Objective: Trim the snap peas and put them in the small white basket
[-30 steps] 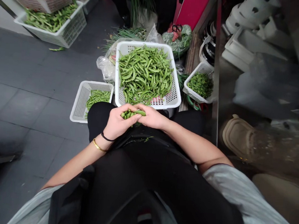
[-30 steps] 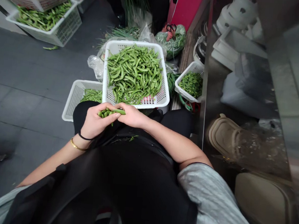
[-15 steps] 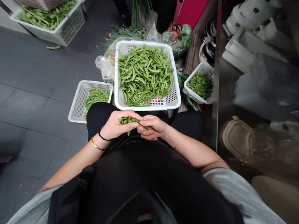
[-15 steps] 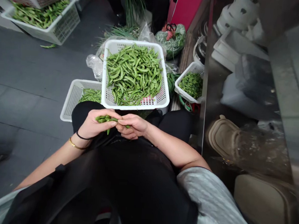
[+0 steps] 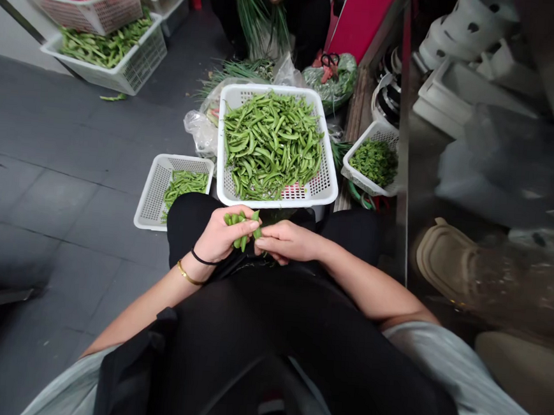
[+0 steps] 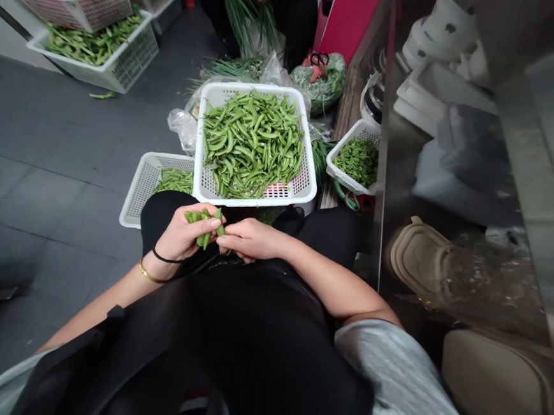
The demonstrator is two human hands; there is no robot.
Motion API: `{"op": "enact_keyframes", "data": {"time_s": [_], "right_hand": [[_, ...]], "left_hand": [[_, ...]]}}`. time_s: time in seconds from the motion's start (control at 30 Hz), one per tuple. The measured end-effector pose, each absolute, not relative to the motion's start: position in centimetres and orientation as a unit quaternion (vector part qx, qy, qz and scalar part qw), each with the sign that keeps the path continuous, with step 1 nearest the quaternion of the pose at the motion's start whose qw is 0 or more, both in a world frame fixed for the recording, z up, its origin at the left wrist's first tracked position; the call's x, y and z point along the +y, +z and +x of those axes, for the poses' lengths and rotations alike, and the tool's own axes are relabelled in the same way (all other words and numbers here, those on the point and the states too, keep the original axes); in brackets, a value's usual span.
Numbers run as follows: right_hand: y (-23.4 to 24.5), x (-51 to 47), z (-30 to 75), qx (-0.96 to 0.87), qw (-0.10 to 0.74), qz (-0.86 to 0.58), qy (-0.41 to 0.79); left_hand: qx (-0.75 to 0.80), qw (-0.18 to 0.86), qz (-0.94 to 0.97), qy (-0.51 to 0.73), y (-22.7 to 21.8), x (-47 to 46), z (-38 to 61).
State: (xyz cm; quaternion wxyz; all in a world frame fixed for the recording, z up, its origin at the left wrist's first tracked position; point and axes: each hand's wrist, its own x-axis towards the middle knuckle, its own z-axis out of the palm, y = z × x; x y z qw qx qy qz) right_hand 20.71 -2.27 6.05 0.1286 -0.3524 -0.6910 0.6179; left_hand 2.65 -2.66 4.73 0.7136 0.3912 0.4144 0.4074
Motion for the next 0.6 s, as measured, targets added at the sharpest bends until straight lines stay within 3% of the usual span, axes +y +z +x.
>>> {"op": "enact_keyframes", "data": {"time_s": [0.17, 0.37, 0.47, 0.6], "right_hand": [[7.4, -1.2, 21.5, -0.769, 0.318, -0.372, 0.411], [6.4, -1.7, 20.4, -0.874, 0.263, -0.377, 0.158], [6.0, -2.0, 21.0, -0.867, 0.268, -0.397, 0.138], [7.1, -2.0, 23.7, -0.802, 0.353, -0.449, 0.174]], "left_hand": [[0.371, 0.802, 0.347, 0.314, 5.5, -2.9, 2.2], [0.344, 0.848, 0.284, 0.285, 4.5, -3.0, 2.9], [0.372, 0.823, 0.266, 0.337, 4.1, -2.7, 2.9], [0.425, 0.707, 0.324, 0.464, 4.2, -2.2, 2.0]]}}
